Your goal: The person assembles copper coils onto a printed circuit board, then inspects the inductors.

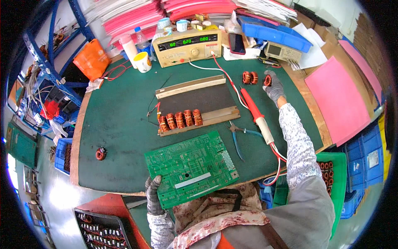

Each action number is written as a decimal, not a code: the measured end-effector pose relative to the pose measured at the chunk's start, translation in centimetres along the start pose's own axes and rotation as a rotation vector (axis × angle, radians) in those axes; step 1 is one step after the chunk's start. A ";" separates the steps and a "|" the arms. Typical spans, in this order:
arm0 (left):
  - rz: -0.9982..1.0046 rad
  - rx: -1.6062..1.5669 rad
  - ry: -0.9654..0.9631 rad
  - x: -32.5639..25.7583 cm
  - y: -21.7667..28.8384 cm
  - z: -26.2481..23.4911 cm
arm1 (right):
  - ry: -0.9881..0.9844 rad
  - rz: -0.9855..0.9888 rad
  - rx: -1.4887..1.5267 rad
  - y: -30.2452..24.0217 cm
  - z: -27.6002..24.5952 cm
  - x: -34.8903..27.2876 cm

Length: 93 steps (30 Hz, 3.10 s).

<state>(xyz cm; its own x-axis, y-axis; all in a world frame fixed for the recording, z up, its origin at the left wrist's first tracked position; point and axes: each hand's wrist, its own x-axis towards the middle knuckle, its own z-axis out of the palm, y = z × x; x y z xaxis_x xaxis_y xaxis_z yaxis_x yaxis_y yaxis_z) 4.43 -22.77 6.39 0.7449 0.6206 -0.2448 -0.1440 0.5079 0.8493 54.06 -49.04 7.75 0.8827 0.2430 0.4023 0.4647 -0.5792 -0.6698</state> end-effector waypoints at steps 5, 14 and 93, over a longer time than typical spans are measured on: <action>0.029 -0.029 0.022 -0.4 0.4 0.3 | -0.171 0.020 -0.132 2.8 3.4 3.7; 0.000 -0.013 -0.028 -0.1 0.9 0.8 | 0.135 -0.343 -0.645 -2.3 4.4 -1.2; 0.029 0.002 -0.002 0.0 0.4 0.0 | -0.085 0.067 -0.168 5.6 1.9 3.2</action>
<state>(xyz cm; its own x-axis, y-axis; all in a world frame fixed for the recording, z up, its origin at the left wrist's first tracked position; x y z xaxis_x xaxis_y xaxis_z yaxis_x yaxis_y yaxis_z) 4.39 -22.53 6.75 0.7414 0.6343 -0.2189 -0.1646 0.4882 0.8571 59.66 -50.00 4.09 0.9173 0.2601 0.3014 0.3926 -0.7165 -0.5767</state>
